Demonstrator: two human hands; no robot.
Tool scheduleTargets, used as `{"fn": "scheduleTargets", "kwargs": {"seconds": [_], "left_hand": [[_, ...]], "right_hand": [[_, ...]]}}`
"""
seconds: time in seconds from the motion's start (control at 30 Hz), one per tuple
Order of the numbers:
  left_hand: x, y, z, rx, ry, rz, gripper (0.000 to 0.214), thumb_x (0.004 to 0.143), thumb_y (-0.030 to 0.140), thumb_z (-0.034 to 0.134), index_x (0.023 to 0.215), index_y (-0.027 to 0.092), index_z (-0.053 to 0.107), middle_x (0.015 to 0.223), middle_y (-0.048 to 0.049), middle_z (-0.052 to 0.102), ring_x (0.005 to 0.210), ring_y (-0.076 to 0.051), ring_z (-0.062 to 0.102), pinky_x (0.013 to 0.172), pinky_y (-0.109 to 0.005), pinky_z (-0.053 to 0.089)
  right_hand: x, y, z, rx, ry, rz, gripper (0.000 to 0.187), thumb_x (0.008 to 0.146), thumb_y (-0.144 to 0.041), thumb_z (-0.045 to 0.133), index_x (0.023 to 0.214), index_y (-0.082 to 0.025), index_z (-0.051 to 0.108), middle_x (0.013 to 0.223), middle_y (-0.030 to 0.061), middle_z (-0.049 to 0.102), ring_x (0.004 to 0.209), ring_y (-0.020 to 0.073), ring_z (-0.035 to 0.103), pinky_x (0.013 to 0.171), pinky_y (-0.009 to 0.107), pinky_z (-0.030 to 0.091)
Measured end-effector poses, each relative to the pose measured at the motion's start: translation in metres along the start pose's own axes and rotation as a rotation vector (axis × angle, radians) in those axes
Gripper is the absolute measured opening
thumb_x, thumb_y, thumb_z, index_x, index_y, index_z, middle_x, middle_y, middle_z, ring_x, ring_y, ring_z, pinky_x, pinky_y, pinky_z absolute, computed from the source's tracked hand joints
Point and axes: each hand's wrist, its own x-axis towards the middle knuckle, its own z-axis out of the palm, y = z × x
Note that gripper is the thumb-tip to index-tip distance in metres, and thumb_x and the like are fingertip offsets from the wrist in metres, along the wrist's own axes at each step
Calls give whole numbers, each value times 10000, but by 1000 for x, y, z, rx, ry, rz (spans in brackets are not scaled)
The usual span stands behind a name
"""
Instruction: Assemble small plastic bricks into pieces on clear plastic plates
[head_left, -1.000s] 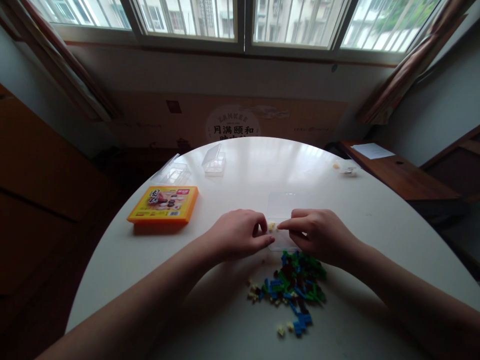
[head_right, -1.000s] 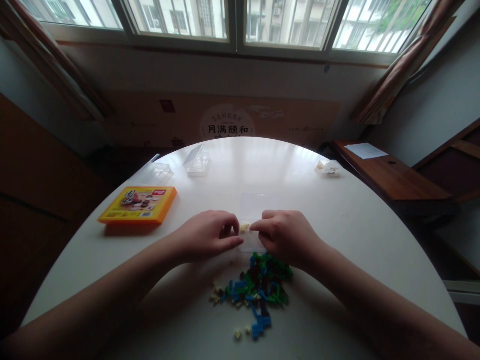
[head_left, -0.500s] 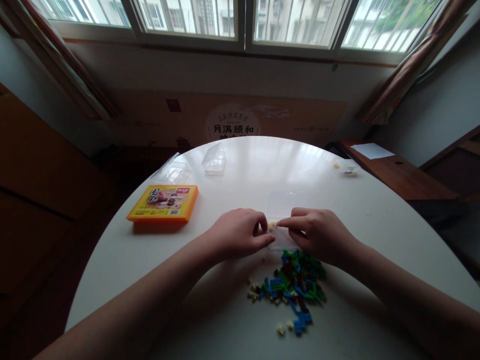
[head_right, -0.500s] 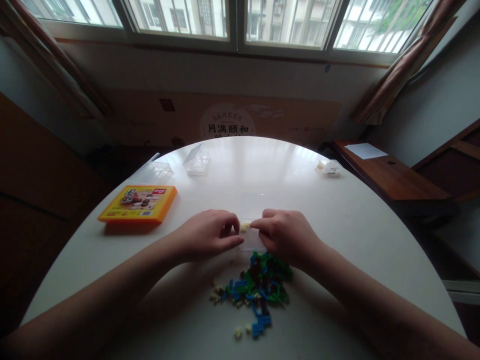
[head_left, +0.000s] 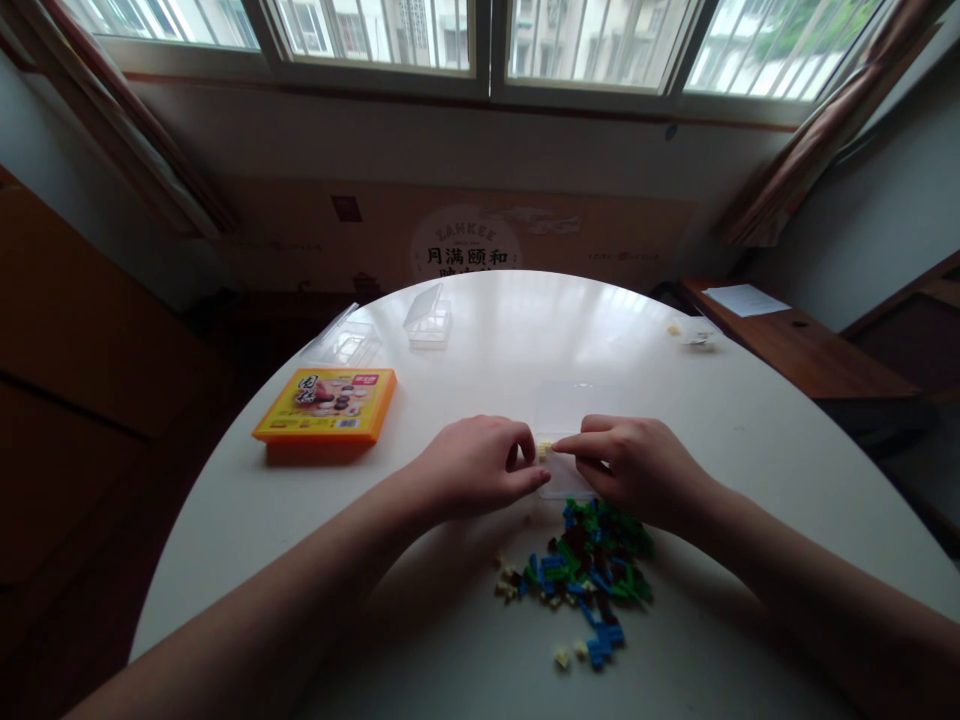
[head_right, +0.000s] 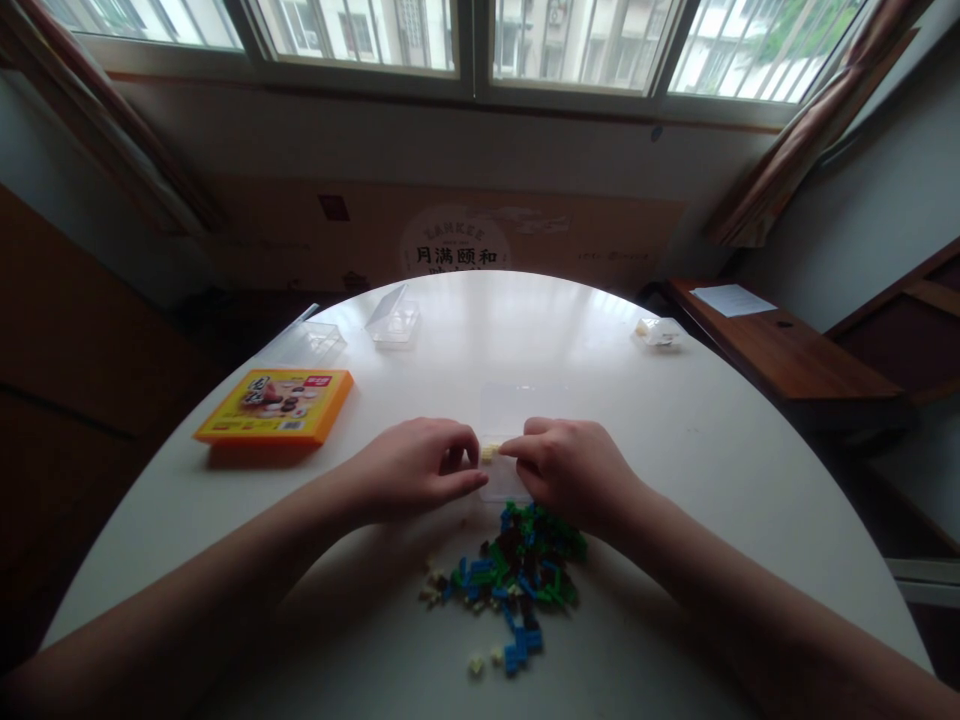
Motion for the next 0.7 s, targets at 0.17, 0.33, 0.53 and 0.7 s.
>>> {"fn": "scheduleTargets", "kwargs": {"seconds": [0.17, 0.33, 0.53, 0.7], "left_hand": [[0, -1, 1, 1, 4, 8, 298, 828, 511, 579, 891, 234, 668, 880, -29, 706, 752, -195, 597, 596, -271, 373], [0, 0, 0, 3, 7, 10, 298, 826, 509, 578, 884, 233, 674, 866, -22, 699, 745, -187, 597, 593, -275, 381], [-1, 0, 0, -1, 0, 1, 302, 823, 509, 581, 881, 228, 675, 863, -24, 698, 737, -182, 599, 586, -275, 385], [-1, 2, -1, -7, 2, 4, 296, 822, 500, 580, 873, 223, 674, 863, -30, 699, 741, -187, 599, 587, -272, 377]], "right_hand": [[0, 0, -1, -3, 0, 0, 358, 821, -177, 582, 1089, -364, 730, 791, -33, 680, 635, 113, 571, 566, 254, 320], [-2, 1, 0, -10, 17, -11, 368, 820, -176, 574, 1095, -368, 724, 784, -34, 672, 636, 113, 564, 561, 253, 313], [-1, 1, 0, 5, 26, -47, 325, 813, -160, 568, 1026, -328, 749, 776, -16, 671, 631, 109, 561, 549, 249, 299], [1, -1, -1, 4, 8, -58, 336, 819, -162, 576, 1058, -332, 742, 780, -12, 675, 650, 114, 574, 548, 248, 287]]}}
